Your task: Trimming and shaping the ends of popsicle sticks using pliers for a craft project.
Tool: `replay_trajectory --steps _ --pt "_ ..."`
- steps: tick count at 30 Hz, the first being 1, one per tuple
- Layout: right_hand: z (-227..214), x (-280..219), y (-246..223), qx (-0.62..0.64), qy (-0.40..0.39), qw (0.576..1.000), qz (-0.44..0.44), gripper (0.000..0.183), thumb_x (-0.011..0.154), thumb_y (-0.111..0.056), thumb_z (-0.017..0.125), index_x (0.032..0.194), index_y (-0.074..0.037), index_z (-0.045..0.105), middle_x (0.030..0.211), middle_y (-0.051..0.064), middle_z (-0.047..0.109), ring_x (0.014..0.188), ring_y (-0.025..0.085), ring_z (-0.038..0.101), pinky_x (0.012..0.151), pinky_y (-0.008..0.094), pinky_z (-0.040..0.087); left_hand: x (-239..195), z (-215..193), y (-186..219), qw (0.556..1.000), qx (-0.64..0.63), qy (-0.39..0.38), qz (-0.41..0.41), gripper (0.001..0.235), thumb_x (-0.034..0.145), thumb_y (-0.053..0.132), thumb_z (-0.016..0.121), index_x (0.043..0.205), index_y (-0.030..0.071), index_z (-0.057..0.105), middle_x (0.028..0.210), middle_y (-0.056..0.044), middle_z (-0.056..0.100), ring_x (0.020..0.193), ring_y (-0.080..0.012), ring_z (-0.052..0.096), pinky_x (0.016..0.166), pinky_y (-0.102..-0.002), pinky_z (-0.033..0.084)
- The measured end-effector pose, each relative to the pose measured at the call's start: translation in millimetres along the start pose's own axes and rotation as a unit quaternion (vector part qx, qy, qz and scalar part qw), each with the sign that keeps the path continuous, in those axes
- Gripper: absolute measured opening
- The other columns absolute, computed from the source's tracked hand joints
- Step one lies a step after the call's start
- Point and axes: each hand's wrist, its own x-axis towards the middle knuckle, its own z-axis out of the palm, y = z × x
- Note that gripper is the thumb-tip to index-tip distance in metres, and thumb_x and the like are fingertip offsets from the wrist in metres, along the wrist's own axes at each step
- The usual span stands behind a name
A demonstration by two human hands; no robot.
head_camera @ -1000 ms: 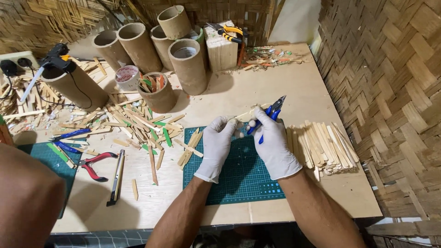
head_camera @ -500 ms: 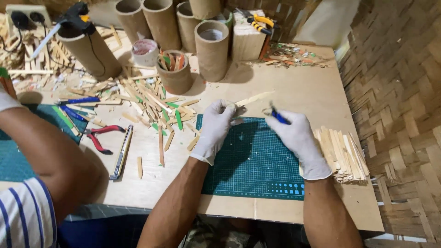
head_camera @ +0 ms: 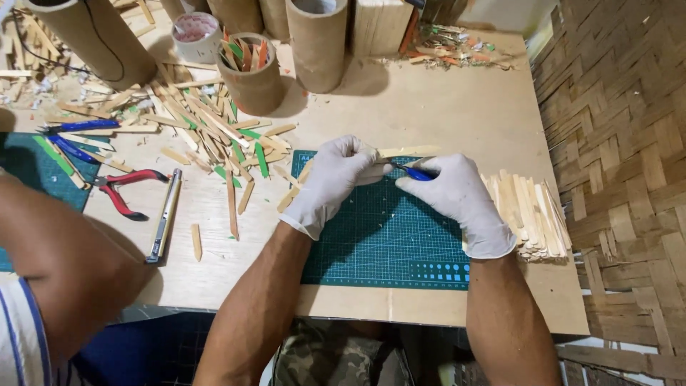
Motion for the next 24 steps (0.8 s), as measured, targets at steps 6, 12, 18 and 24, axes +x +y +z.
replay_trajectory --steps 6,12,18,24 --pt "0 0 1 0.004 -0.012 1.0 -0.006 0.043 0.066 -0.042 0.086 0.104 -0.023 0.082 0.105 0.006 0.08 0.11 0.028 0.072 0.097 0.038 0.055 10 -3 -10 1.0 0.007 0.001 -0.007 0.011 0.08 0.002 0.069 0.085 -0.003 0.061 0.085 -0.026 0.073 0.078 -0.0327 0.078 0.074 -0.039 0.066" --pt "-1 1 7 0.012 -0.018 1.0 -0.015 0.041 0.069 -0.042 0.085 0.105 -0.024 0.082 0.104 0.006 0.08 0.107 0.028 0.073 0.095 0.037 0.054 6 -2 -4 1.0 0.001 -0.005 -0.013 0.011 0.078 0.001 0.069 0.085 -0.004 0.062 0.083 -0.025 0.073 0.08 -0.0337 0.078 0.076 -0.039 0.066" --pt "-1 2 6 0.009 -0.023 1.0 -0.017 0.042 0.069 -0.04 0.086 0.107 -0.023 0.082 0.105 0.007 0.08 0.108 0.029 0.072 0.094 0.037 0.054 5 -1 -4 1.0 -0.006 0.0 -0.017 0.012 0.077 0.001 0.069 0.085 -0.005 0.063 0.084 -0.027 0.073 0.081 -0.0359 0.077 0.077 -0.04 0.066" --pt "0 4 10 0.013 -0.035 0.999 -0.012 0.038 0.07 -0.041 0.086 0.104 -0.024 0.083 0.098 0.005 0.08 0.102 0.025 0.073 0.091 0.034 0.054 7 -3 -5 1.0 0.011 -0.005 -0.022 0.011 0.077 0.001 0.069 0.085 -0.004 0.064 0.084 -0.027 0.074 0.082 -0.0357 0.078 0.079 -0.039 0.065"
